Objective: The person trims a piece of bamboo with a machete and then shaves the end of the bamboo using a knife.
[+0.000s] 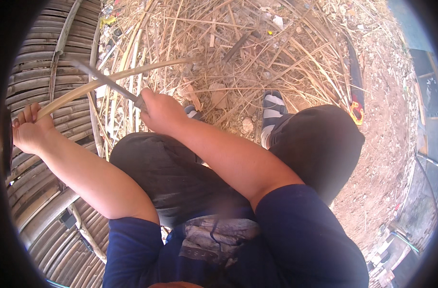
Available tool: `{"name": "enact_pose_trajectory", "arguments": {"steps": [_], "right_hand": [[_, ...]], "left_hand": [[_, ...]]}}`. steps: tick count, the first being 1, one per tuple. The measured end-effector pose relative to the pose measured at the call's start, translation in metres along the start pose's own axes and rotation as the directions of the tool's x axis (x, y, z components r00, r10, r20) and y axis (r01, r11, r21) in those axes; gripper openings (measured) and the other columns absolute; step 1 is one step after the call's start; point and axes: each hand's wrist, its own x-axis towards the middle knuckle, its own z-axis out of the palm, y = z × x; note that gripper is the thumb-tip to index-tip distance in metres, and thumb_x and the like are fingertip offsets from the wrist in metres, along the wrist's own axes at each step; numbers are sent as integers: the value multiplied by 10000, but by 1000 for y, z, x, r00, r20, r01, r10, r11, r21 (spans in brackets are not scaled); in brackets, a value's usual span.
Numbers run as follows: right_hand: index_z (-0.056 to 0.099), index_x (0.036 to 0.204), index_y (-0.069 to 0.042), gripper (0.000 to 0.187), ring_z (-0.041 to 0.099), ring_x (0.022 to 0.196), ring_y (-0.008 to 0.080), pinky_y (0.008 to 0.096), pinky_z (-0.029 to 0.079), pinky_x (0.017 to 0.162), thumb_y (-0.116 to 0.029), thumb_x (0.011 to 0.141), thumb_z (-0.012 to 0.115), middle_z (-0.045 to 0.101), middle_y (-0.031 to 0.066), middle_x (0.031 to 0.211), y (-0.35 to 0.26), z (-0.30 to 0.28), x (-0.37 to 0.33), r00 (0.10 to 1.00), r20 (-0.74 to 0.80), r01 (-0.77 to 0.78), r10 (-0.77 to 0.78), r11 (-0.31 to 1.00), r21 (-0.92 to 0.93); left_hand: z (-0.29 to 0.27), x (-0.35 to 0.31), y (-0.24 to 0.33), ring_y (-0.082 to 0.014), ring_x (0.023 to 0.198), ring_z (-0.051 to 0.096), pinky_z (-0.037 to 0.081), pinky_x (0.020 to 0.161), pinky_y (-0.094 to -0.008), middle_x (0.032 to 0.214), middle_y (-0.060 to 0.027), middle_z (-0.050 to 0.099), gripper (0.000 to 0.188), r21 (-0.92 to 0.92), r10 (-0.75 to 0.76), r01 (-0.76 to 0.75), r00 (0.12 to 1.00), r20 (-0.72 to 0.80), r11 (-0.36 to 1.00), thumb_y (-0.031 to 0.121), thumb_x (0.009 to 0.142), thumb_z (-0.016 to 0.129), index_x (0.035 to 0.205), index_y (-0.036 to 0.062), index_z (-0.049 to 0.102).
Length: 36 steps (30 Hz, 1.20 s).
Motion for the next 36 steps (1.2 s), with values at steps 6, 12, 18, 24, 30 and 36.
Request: {"name": "enact_pose_trajectory", "arguments": {"steps": [6,12,18,24,30,36], "right_hand": [[522,1133,41,412,672,970,412,483,531,844,-181,818,668,670,295,1033,143,12,-14,854,-176,-501,489,865,-25],[528,1174,61,445,677,948,419,471,543,821,-170,819,666,676,289,995,105,8,-12,836,-203,-513,509,858,39],[527,1102,4,303,660,937,423,503,519,814,-161,862,613,676,242,1000,45,1,-6,992,-54,-117,117,993,-1],[538,1084,59,370,661,969,429,511,520,849,-160,817,671,664,277,1026,156,3,-26,815,-239,-571,528,803,-170],[551,1119,72,400,652,1001,446,464,526,892,-164,814,659,666,302,1023,121,-1,-19,801,-200,-585,565,809,-58],[566,1110,18,351,674,928,419,486,535,830,-179,834,657,685,261,949,77,15,-10,932,-186,-293,312,948,124]], "left_hand": [[13,-21,4,-121,498,188,216,475,-298,588,13,263,327,82,43,-29,983,-180,996,225,955,625,818,102,354],[10,-13,0,-119,505,197,216,473,-295,595,11,261,321,20,29,-27,994,-109,999,217,955,630,832,97,358],[16,-20,0,-118,506,196,215,465,-292,599,9,253,316,53,44,-37,991,-125,998,199,958,624,831,92,355],[3,-8,-1,-120,504,208,221,460,-295,599,7,273,319,86,30,-12,976,-214,996,207,956,631,850,87,356],[4,-5,-3,-119,505,204,210,462,-299,597,11,262,316,69,36,-22,979,-200,997,197,952,635,852,91,354],[10,-10,-3,-120,511,194,198,469,-298,605,14,248,307,44,23,-16,984,-176,999,159,941,630,843,90,347]]}}
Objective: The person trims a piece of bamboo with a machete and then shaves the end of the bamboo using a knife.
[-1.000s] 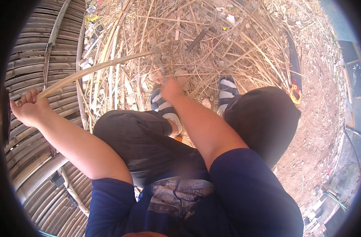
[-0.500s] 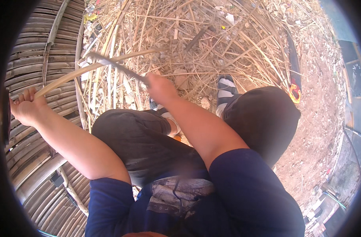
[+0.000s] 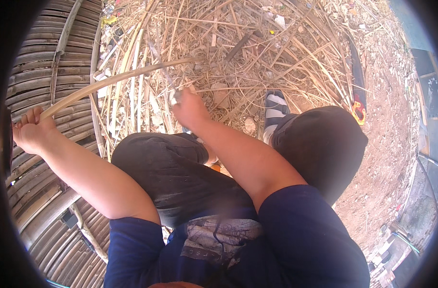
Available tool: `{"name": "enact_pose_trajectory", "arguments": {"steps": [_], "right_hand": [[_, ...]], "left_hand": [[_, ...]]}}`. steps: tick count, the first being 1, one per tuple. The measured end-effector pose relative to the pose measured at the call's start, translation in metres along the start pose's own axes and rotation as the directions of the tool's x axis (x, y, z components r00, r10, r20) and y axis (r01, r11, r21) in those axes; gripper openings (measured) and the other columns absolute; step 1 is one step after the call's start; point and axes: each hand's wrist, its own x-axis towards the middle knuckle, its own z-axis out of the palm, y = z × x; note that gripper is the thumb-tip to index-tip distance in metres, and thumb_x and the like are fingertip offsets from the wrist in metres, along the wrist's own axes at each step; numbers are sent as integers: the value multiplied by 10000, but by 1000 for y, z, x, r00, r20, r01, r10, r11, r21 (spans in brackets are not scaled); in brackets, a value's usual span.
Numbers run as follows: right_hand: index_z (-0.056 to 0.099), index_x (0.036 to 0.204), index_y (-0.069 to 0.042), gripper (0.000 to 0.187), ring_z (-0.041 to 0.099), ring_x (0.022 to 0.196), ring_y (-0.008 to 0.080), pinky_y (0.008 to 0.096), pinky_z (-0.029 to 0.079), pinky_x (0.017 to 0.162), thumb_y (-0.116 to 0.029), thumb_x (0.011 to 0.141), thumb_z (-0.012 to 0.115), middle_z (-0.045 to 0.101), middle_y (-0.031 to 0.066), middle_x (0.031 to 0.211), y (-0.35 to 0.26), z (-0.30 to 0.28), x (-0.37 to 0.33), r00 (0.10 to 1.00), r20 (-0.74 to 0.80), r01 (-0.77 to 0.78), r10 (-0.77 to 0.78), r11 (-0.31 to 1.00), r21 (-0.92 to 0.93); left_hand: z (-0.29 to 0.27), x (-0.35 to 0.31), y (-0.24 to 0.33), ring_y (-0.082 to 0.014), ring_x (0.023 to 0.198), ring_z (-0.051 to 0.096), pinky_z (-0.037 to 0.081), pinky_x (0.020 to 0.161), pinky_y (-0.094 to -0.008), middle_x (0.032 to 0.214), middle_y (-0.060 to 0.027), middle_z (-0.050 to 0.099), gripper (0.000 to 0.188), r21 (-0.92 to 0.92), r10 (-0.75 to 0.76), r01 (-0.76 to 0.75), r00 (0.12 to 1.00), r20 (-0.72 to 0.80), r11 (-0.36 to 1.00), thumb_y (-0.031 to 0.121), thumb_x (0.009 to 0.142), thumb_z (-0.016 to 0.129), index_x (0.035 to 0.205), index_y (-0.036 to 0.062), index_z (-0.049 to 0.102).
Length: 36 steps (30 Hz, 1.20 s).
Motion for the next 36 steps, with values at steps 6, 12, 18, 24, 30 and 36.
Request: {"name": "enact_pose_trajectory", "arguments": {"steps": [6,12,18,24,30,36], "right_hand": [[530,1125,32,386,672,870,432,501,543,775,-167,826,671,684,245,906,7,-11,0,995,101,42,-18,970,-240],[533,1110,62,381,681,854,420,492,546,770,-160,833,672,674,253,877,96,-21,21,994,-62,-103,86,918,-383],[557,1088,70,363,668,893,423,481,531,771,-172,831,644,664,279,954,52,10,28,965,25,-263,263,948,179],[526,1092,15,334,677,796,404,494,529,707,-147,831,657,663,233,842,-43,-13,1,951,191,280,-244,940,-193],[553,1127,29,384,672,943,417,488,539,802,-176,827,676,672,277,1000,87,-29,14,985,-34,-169,170,891,-421],[586,1103,56,419,671,951,435,466,542,813,-228,809,678,675,294,1014,79,-12,20,968,-140,-236,209,947,-217]], "left_hand": [[8,-12,2,-131,504,215,225,457,-301,623,0,272,284,170,76,-45,981,-178,984,159,956,615,859,65,365],[-9,2,-1,-128,506,218,230,451,-304,629,-1,282,303,132,38,-18,987,-154,991,180,964,626,864,27,384],[6,-9,3,-126,517,218,225,452,-304,627,3,276,289,110,38,-27,994,-99,994,165,962,627,876,30,386],[-3,-3,1,-129,503,201,215,451,-302,618,4,257,283,107,60,-46,989,-133,993,140,948,629,870,50,371],[-16,11,-5,-130,502,199,224,453,-307,612,6,260,275,57,-48,56,991,-128,997,156,962,610,863,54,374],[-3,2,-7,-127,508,206,225,470,-307,618,4,279,268,114,14,0,993,-118,994,165,967,610,895,43,383]]}}
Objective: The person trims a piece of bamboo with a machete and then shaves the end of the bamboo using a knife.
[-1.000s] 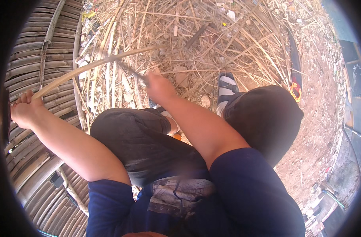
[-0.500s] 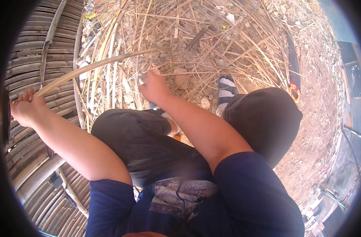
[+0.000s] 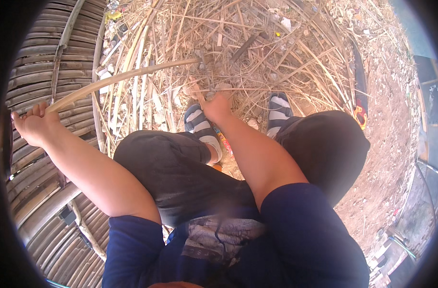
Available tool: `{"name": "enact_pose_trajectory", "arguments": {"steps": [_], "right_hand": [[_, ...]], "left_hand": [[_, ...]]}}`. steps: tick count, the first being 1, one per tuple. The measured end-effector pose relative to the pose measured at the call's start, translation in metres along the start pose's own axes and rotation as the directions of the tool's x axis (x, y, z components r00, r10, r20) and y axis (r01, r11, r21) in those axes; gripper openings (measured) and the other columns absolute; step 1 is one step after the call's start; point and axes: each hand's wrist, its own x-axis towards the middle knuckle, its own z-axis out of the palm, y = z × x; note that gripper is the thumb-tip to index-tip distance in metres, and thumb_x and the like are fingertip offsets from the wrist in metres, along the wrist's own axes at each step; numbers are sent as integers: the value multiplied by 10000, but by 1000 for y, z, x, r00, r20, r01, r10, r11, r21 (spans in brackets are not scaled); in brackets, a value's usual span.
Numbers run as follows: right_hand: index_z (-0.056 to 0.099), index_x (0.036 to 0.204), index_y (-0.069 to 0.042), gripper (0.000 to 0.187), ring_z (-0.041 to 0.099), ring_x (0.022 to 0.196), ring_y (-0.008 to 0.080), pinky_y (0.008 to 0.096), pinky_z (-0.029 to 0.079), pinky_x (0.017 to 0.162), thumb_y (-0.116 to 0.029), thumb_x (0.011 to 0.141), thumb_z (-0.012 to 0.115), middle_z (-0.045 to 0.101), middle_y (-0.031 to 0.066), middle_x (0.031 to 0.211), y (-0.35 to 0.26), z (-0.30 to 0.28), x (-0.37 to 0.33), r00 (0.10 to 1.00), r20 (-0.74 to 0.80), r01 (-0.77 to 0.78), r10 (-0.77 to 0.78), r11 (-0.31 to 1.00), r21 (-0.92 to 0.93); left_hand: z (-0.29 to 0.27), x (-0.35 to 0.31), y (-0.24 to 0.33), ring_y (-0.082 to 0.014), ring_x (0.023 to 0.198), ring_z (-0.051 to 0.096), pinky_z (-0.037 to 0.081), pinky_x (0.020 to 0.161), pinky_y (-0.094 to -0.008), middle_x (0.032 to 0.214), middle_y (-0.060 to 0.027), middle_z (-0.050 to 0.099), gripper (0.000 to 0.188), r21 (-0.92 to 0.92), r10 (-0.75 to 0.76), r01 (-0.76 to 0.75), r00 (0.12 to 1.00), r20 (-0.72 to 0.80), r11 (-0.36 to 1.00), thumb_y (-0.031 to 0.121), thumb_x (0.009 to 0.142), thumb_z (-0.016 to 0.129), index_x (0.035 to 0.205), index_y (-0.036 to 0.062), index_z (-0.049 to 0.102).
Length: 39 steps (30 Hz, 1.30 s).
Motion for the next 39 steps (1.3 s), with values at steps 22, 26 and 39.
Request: {"name": "enact_pose_trajectory", "arguments": {"steps": [22,26,39], "right_hand": [[602,1100,24,371,657,1018,429,477,526,906,-209,815,649,672,277,1067,-2,-22,-1,990,99,-87,100,987,-132],[578,1148,37,409,665,979,439,467,527,892,-197,817,631,667,312,1010,-43,-10,-19,998,-12,58,-57,986,153],[557,1114,-24,292,663,933,422,484,522,838,-153,856,603,686,232,1002,-44,-23,-25,968,167,217,-189,961,-172]], "left_hand": [[-5,4,-2,-123,513,205,220,484,-304,596,17,234,345,-102,-25,44,983,180,994,242,965,612,855,105,315],[-3,5,-4,-126,510,204,223,480,-299,596,13,236,327,-132,-6,40,968,251,990,222,959,609,866,102,319],[-15,8,-4,-122,502,199,234,474,-302,603,14,252,317,-60,7,3,989,150,998,217,967,590,848,92,325]]}}
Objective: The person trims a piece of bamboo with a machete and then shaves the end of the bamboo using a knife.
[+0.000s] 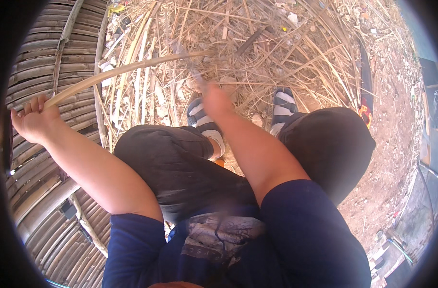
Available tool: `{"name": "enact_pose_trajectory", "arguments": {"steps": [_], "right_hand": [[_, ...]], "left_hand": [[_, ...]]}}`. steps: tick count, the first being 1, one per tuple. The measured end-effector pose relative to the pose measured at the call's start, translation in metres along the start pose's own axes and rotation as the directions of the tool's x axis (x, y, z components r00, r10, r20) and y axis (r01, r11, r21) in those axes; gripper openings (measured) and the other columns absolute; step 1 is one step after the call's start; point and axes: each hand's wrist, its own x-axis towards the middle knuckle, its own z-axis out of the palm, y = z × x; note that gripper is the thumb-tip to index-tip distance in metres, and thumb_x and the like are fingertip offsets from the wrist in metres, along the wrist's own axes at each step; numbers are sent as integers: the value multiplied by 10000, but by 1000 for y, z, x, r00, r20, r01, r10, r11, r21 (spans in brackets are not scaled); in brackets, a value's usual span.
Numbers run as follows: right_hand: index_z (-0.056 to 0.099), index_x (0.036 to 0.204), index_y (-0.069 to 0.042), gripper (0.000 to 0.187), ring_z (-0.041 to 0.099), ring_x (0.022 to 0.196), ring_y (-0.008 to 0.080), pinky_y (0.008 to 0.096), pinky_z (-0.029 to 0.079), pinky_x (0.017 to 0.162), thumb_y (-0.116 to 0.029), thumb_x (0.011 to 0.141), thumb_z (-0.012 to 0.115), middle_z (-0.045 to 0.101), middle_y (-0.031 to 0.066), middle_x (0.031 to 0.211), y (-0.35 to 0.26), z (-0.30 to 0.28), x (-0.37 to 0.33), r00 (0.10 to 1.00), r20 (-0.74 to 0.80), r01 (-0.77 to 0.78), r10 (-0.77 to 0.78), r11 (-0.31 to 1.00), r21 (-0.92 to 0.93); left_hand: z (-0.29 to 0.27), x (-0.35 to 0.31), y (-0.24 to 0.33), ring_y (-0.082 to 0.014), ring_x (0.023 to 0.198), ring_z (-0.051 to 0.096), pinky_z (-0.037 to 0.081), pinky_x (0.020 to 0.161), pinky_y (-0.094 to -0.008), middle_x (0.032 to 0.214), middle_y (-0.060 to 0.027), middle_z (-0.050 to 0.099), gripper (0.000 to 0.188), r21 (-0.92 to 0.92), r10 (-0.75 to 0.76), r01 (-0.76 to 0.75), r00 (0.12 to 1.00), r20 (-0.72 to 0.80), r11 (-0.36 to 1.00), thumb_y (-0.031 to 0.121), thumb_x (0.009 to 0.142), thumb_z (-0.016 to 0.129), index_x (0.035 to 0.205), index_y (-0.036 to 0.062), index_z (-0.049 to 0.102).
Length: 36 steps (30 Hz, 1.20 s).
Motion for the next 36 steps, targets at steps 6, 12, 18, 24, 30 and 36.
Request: {"name": "enact_pose_trajectory", "arguments": {"steps": [6,12,18,24,30,36], "right_hand": [[559,1164,76,416,662,962,422,463,526,851,-172,836,625,667,299,1032,84,25,20,964,-42,-258,263,961,94],[546,1222,47,494,641,1055,417,467,517,901,-195,806,659,647,313,1107,-9,26,21,963,32,-253,269,853,457],[552,1061,47,329,679,766,397,461,547,742,-148,812,640,683,235,854,-120,-28,-21,952,-78,302,-297,861,409],[544,1111,46,382,695,850,413,471,560,779,-178,827,668,697,254,918,-49,8,11,974,-96,223,-207,949,223],[579,1122,55,474,692,888,414,445,551,813,-298,834,708,690,276,949,9,6,17,993,-80,-75,88,986,149],[559,1104,10,390,683,860,411,457,537,768,-245,840,689,684,258,908,-80,-23,-4,958,-116,287,-263,879,381]], "left_hand": [[5,1,-3,-123,506,207,231,483,-306,606,15,246,316,-44,-12,14,999,37,999,217,970,594,850,89,331],[18,-12,2,-133,515,208,210,468,-301,611,20,232,351,-35,-19,21,999,50,999,235,965,594,789,119,314],[10,-2,1,-129,505,228,216,461,-289,602,19,242,344,-56,-43,48,996,83,997,225,957,597,788,128,314],[18,-19,4,-120,526,222,227,484,-305,632,16,256,340,13,-6,6,1000,-18,1000,237,971,604,815,87,342],[16,-15,5,-120,530,229,233,497,-309,635,17,256,347,-45,-41,39,999,-24,998,247,970,614,818,86,347],[21,-18,5,-120,522,207,221,486,-294,624,20,244,324,-107,-8,28,982,187,994,226,963,593,828,104,325]]}}
